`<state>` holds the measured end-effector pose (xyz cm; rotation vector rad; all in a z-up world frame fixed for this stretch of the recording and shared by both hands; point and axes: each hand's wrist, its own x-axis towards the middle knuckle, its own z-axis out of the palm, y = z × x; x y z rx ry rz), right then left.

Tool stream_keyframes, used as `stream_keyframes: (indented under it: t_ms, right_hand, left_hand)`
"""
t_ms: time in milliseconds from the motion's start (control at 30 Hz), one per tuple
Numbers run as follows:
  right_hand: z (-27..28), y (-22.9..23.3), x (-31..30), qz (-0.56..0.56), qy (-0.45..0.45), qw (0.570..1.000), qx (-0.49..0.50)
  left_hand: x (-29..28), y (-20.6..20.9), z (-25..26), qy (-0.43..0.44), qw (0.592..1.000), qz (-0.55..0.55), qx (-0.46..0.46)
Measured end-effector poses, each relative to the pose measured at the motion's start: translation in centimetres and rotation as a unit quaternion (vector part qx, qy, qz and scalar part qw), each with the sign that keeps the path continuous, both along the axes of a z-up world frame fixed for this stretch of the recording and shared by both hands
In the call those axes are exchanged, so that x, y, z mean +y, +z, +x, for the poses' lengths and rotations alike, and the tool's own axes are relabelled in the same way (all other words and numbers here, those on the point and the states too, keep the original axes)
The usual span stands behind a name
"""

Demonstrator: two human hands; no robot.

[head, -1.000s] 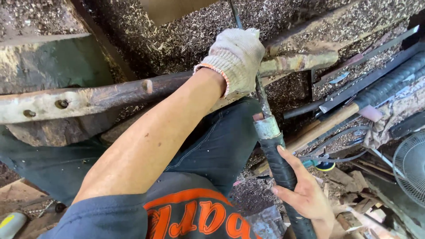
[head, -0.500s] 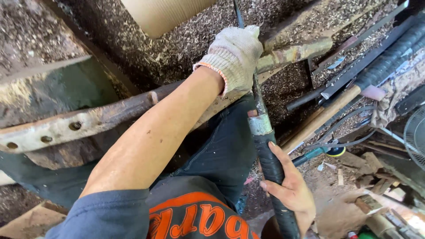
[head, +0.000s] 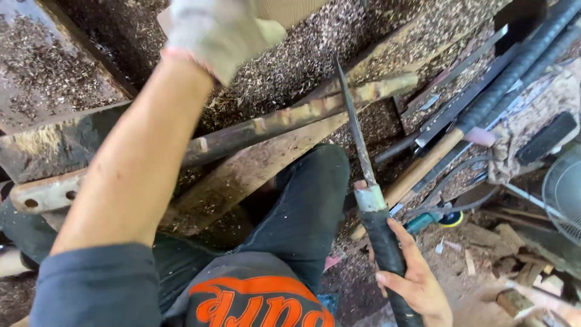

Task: The person is carving and shaping a piece of wood using a traditional lathe and hand chisels.

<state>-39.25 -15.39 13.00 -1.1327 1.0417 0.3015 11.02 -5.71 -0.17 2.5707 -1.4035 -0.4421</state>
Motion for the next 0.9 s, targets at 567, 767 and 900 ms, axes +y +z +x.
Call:
stream_keyframes:
  t_ms: [567, 767, 900]
  right_hand:
    - [0.9, -0.4, -7.8, 0.057, 0.08, 0.995, -0.01]
    - [5.1, 0.2, -9.2, 0.075, 0.107, 0.991, 0.038]
    - [7.6, 0.4, -10.4, -0.021, 0.218, 0.974, 0.063]
  left_hand:
    - [-6.5, 2.2, -9.5, 0.039, 0.994, -0.066, 0.077]
    - [-9.3, 1.2, -15.7, 0.006, 0.98, -0.072, 0.184]
    - [-9.4, -0.9, -15.1, 0.039, 0.976, -0.063, 0.205]
